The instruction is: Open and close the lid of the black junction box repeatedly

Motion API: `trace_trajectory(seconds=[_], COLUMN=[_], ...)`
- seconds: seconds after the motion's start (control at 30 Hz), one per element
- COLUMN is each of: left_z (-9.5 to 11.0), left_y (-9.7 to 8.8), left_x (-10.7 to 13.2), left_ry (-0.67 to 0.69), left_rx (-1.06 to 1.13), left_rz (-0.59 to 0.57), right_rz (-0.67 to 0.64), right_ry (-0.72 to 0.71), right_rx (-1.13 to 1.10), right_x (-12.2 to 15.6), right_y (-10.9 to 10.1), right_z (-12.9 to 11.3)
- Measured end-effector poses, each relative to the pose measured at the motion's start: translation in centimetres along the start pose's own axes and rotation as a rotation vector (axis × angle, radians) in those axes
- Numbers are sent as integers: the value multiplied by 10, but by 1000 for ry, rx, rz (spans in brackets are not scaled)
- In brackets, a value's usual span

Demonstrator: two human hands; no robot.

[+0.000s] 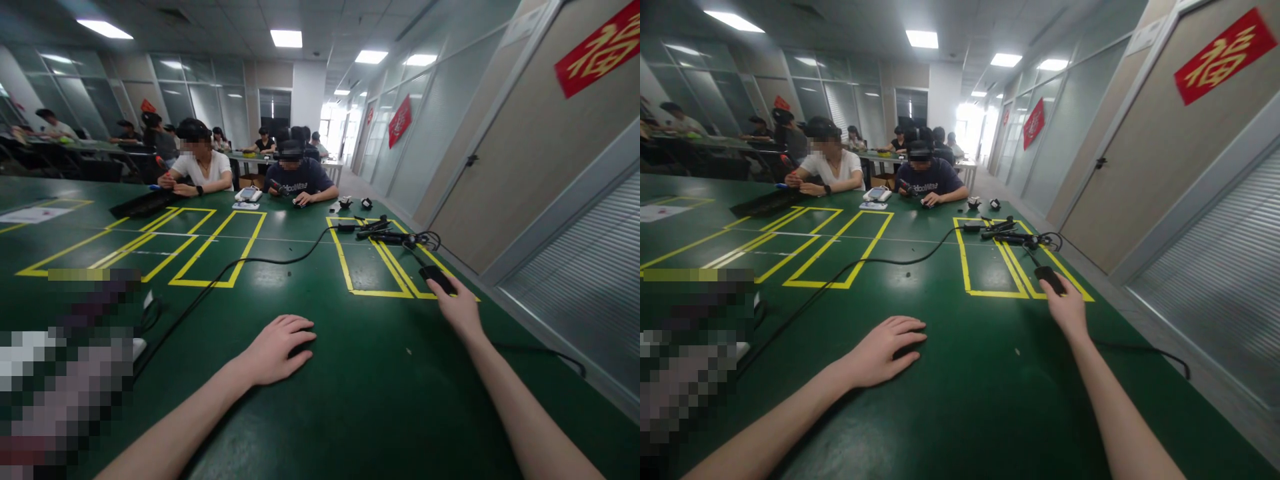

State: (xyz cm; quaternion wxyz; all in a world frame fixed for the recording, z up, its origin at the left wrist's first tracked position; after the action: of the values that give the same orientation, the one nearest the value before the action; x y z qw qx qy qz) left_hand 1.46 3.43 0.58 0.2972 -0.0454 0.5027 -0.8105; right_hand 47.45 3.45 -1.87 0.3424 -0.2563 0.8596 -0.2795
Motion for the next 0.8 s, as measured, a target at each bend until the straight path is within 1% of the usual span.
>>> trace_trajectory(seconds=[0.1,0.23,0.3,0.4,0.47,0.67,0.8], left_z=[-1,-2,-3,-4,-4,-2,0], left_y=[0,2,3,3,3,2,1], left_x=[0,1,1,1,1,1,1], left_ry=[0,10,13,12,13,-14,-9], left_rx=[13,22,28,39,45,54,58], left_rz=[5,24,29,30,31,14,17], right_rz=[-77,-135,-201,-294,-287,-216,-187], right_ry=[69,114,99,35,5,77,63], right_rx=[130,213,249,275,296,431,443], right_x=[-1,-2,-3,-4,-4,-1,-2], right_y=[0,-4,-5,-4,-5,-8,-7], right_z=[14,19,18,17,16,13,15])
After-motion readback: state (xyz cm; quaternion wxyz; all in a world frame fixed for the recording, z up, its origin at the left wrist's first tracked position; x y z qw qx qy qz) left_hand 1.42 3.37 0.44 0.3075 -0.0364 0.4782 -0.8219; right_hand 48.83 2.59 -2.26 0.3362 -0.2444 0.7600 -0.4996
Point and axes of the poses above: each hand's wrist, its own x-axis away from the middle knuckle, its own y-axis out of the palm, z = x × y, the point moved 2 cm from there along -x, towards the middle knuckle, and after that the axes turned 8 degrees about x, right-handed, at the moved point
